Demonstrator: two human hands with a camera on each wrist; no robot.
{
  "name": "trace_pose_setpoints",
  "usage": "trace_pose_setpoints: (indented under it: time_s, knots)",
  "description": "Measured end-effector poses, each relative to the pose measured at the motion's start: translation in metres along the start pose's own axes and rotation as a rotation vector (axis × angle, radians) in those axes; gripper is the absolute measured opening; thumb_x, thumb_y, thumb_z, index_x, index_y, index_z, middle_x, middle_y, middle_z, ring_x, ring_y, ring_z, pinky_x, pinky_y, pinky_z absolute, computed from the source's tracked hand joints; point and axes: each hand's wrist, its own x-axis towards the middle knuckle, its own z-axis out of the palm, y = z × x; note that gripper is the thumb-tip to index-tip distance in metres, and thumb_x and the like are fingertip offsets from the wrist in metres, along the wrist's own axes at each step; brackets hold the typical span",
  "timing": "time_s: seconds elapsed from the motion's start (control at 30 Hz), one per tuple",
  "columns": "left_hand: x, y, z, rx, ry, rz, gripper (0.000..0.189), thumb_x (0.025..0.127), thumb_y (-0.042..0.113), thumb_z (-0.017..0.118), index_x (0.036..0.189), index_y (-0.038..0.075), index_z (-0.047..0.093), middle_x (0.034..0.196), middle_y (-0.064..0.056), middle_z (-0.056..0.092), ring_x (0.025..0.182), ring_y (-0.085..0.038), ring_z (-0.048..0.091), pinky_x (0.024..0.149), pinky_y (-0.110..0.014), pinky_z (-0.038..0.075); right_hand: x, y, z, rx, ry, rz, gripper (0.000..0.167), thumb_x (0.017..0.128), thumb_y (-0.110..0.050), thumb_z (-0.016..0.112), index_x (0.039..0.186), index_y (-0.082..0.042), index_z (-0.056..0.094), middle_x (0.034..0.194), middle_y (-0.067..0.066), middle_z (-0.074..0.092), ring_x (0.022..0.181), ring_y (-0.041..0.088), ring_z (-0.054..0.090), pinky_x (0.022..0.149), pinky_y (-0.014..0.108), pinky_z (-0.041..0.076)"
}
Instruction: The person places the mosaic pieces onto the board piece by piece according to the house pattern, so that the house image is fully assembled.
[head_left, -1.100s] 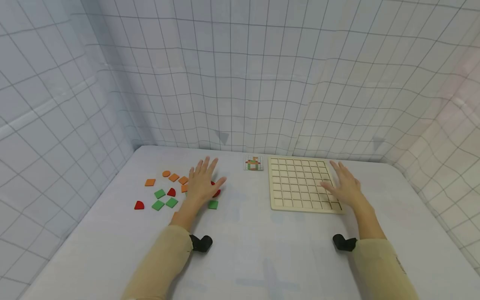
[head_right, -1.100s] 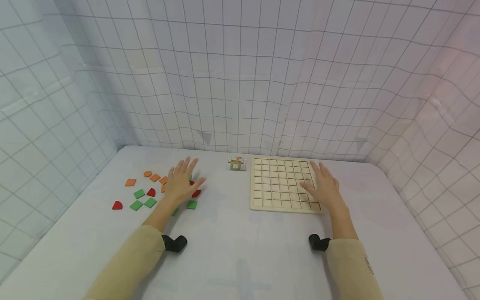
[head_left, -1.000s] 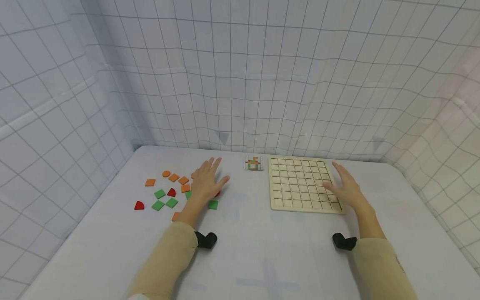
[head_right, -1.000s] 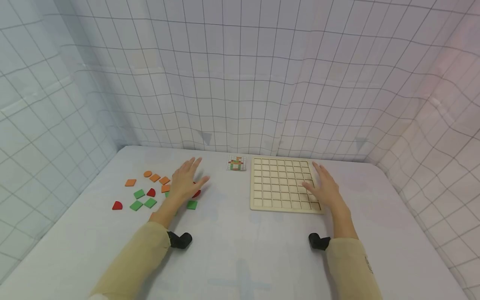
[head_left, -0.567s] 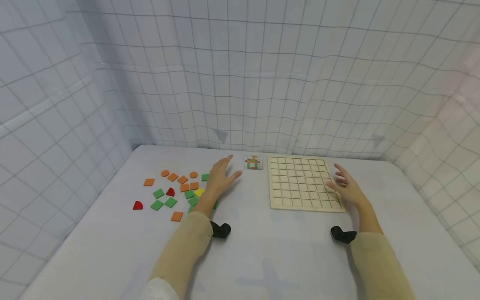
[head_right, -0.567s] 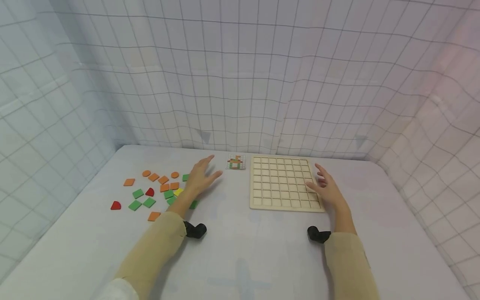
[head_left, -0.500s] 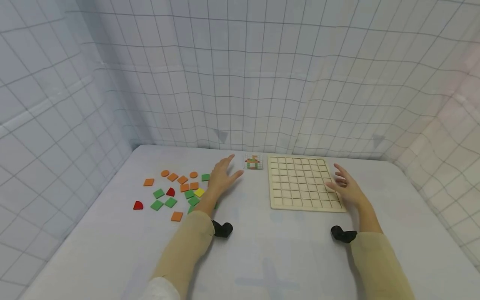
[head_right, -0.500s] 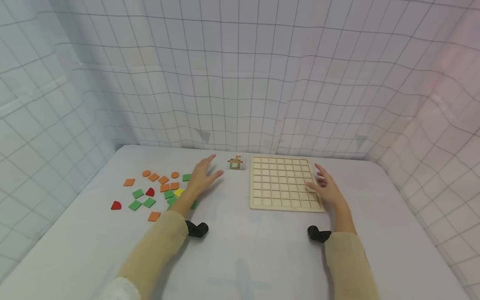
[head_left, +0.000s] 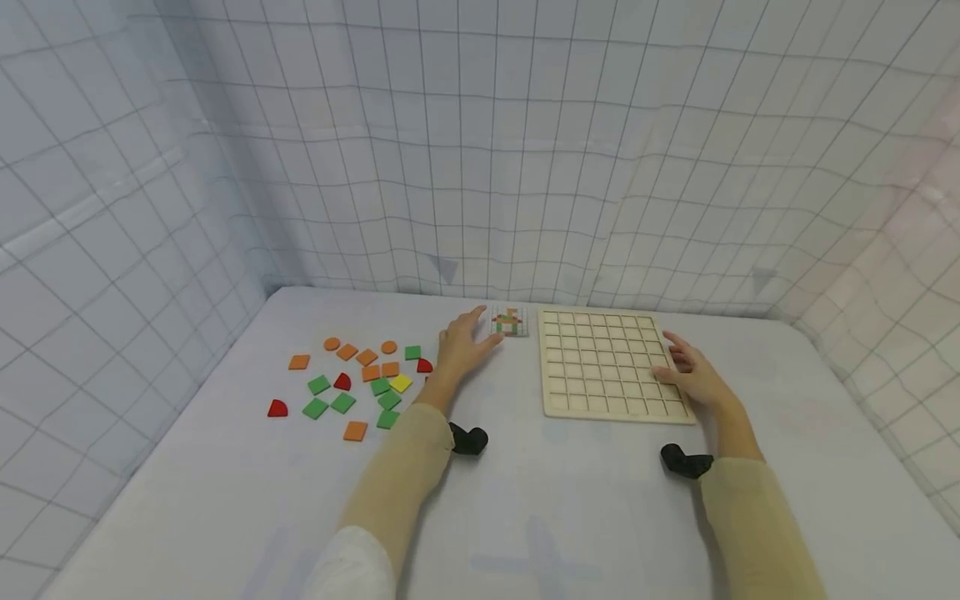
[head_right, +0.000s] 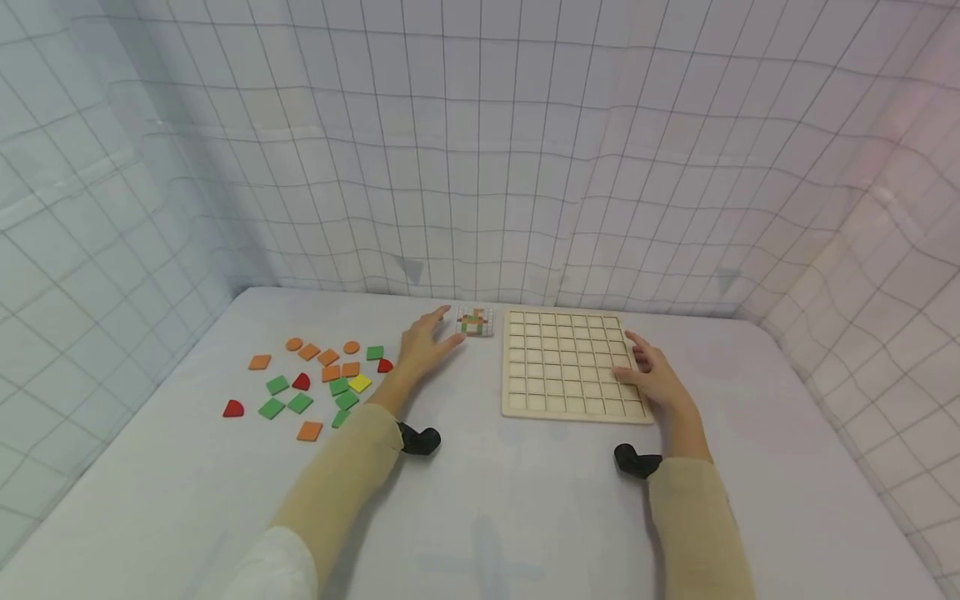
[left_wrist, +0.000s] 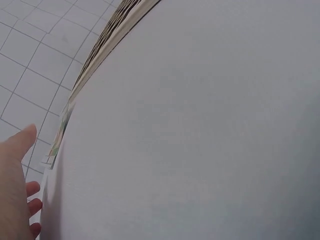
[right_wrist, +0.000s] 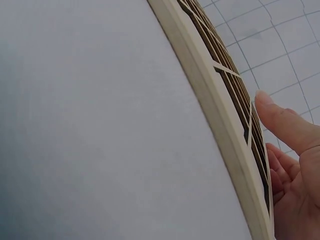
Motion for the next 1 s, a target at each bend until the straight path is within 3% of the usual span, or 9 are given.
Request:
trace_pose_setpoints:
  time_s: [0.2,0.57,1.0]
  knots:
    - [0.007,0.002,0.005,0.104,-0.061,-0.04,0.066,0.085,0.052,0.054,0.14,0.021,0.036,0.139,-0.009,0.041,0.125,-0.031,0.035,0.098,-0.048,0.024,-0.002,-0.002,-0.001,-0.045,-0.023,0.02,0.08,0.088,-0.028,0.061,0.147,-0.01,0.011,0.14,0.031,0.013,0.12,0.047,0.029,0.093,0.057,0.029]
    - [0.012,0.003,0.011,0.309,-0.069,-0.009,0.052,0.092,0.048,0.045,0.137,0.021,0.042,0.136,-0.005,0.041,0.124,-0.027,0.033,0.096,-0.045,0.027,-0.002,-0.002,0.0,-0.113,-0.031,0.037,0.076,0.089,-0.035,0.058,0.146,-0.006,0.016,0.142,0.032,0.009,0.121,0.053,0.026,0.094,0.061,0.026]
    - [0.011,0.004,0.014,0.345,-0.062,-0.029,0.044,0.094,0.043,0.043,0.134,0.023,0.048,0.132,-0.003,0.042,0.123,-0.026,0.033,0.092,-0.044,0.028,-0.002,-0.001,0.0,-0.126,-0.038,0.054,0.071,0.088,-0.035,0.059,0.142,-0.002,0.026,0.143,0.03,0.009,0.123,0.053,0.024,0.095,0.062,0.023]
